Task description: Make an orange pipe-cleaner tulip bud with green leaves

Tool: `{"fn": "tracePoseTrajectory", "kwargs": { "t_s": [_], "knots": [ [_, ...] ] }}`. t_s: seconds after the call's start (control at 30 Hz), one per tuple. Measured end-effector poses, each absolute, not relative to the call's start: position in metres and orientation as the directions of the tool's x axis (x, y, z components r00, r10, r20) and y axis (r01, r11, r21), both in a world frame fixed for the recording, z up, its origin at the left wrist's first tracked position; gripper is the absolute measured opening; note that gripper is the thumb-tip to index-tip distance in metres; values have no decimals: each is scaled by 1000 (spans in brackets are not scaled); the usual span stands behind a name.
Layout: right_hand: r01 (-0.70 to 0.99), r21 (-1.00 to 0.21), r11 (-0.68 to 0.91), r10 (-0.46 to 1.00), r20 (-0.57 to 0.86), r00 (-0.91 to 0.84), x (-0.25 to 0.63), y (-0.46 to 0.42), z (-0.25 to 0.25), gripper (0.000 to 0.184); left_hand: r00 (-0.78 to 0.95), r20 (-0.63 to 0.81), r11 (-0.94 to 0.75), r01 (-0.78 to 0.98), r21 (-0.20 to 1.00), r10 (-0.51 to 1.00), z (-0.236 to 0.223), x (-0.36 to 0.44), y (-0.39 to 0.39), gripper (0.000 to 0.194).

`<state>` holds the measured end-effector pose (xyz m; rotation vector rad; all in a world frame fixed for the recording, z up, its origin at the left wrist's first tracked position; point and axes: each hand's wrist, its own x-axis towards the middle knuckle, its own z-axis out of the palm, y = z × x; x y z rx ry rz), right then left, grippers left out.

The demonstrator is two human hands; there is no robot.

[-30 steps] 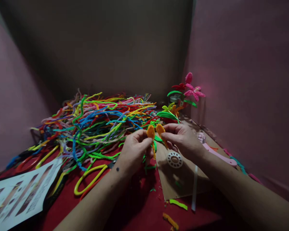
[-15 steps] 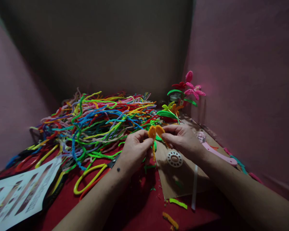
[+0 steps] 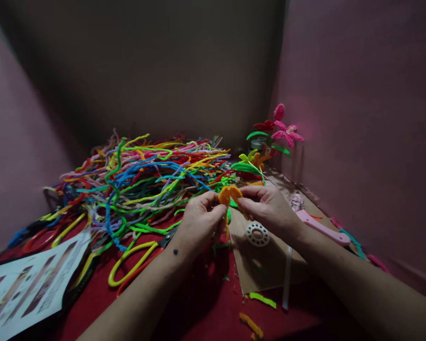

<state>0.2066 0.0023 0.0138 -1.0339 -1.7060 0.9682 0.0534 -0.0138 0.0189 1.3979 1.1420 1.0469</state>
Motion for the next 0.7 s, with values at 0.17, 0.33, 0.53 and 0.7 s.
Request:
{"fn": "tracePoseTrajectory", "kwargs": {
  "t_s": [0.17,0.33,0.53,0.7],
  "knots": [
    [240,-900,363,917,299,-263,206,2,12,14,180,21,-40,103,994,983,20,54,-15,3],
    [265,-874,407,900,334,-279,207,2,10,15,156,18,-37,118,992,988,21,55,-15,3],
    [277,-866,415,899,344,-272,206,1,11,16,136,38,-56,126,991,990,22,55,-15,4],
    [283,-874,394,910,328,-256,204,0,11,15,125,55,-72,137,988,991,21,56,-14,4]
  ]
}}
